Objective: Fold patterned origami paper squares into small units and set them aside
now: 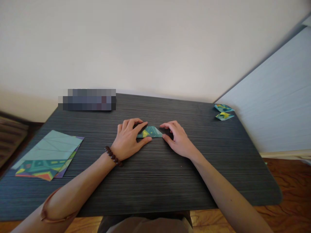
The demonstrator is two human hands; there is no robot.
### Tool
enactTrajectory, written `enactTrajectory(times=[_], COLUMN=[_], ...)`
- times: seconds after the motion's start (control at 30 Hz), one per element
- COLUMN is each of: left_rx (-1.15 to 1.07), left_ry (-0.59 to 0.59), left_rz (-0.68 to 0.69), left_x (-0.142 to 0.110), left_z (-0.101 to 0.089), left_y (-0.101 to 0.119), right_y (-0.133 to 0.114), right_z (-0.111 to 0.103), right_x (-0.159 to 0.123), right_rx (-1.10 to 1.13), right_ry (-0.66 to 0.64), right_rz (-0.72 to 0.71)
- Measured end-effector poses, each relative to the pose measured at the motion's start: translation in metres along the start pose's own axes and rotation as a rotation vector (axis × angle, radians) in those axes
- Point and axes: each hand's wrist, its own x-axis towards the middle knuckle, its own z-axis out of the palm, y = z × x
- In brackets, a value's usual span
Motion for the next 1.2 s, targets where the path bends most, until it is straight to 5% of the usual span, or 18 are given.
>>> enactTrajectory(times=[0.27, 0.67, 1.03, 1.2], left_rx=[-0.223, -0.514, -1.141, -1.244], left_ry=[-0.034, -0.056, -0.585, -0.678], left_rz=[0.072, -0.072, -0.305, -0.26], left_x=[0.005, 0.003, 0.009, 0.009], left_z=[0.002, -0.006, -0.017, -0.023], left_y=[0.007, 0.006, -0.007, -0.009], right_y=[-0.01, -0.013, -0.009, -0.005], right_z=[0.004, 0.006, -0.015, -0.017], right_x=[-0.002, -0.001, 0.002, 0.002], right_rx=[-0.099, 0.023, 0.31, 0.373], right_ry=[0.031, -0.034, -0.195, -0.244], right_rz=[-0.073, -0.124, -0.108, -0.102])
